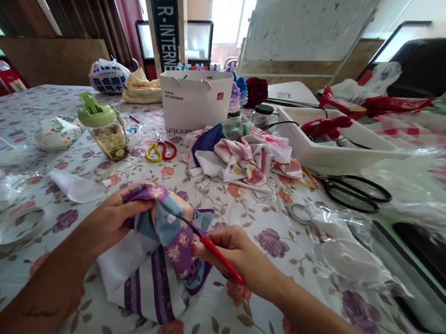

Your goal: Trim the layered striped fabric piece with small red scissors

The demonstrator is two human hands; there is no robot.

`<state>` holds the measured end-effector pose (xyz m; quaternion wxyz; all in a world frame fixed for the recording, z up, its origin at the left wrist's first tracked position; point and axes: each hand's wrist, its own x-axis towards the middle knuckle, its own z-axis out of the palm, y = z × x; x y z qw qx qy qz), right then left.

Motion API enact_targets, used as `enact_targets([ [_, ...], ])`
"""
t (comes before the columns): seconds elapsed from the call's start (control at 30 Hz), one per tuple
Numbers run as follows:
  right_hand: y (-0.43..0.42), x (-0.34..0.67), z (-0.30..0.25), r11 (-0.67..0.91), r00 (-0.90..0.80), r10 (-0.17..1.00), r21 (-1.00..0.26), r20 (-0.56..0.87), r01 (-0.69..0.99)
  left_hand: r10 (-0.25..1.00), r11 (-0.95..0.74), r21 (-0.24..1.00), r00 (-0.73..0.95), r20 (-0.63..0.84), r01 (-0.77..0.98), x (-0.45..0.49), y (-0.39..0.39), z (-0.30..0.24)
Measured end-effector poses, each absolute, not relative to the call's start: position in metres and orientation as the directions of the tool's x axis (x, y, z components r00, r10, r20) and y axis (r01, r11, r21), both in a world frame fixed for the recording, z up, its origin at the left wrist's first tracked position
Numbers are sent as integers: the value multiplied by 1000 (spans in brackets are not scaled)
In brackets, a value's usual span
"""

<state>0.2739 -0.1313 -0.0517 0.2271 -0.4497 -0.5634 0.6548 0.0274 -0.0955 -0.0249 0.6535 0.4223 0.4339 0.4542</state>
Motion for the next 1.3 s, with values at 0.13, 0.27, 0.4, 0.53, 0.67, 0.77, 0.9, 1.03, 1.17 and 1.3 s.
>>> enact_targets([
  [0.13,-132,275,-57,-311,-504,787,-934,-357,175,968,192,962,196,-154,-193,37,-102,-26],
  [0.27,-132,274,-58,-307,-491,799,-938,-346,161,956,226,945,242,-168,-237,38,-108,-21],
  [0.4,-132,270,-56,-308,-488,797,-934,-357,181,971,94,988,231,-64,-119,36,-109,-22],
  [0.53,-133,268,-53,-289,-501,799,-943,-334,169,974,-155,983,180,136,97,35,-107,-26],
  [0.67,-134,268,-52,-294,-506,796,-943,-332,157,953,-257,952,210,220,168,36,-106,-26],
  [0.77,-135,268,-53,-332,-516,778,-932,-358,147,964,-197,967,213,162,159,39,-107,-25],
  [0.9,-136,267,-53,-354,-502,775,-922,-383,157,971,-107,991,224,87,80,41,-109,-25],
  [1.03,-136,266,-51,-355,-496,773,-918,-394,177,967,-93,984,249,54,150,37,-110,-23],
  [1.17,-136,266,-50,-345,-506,770,-921,-388,182,955,-95,976,295,35,194,34,-110,-22],
  [1.3,-136,267,-52,-341,-505,772,-922,-386,183,956,-97,968,291,26,232,34,-111,-20],
])
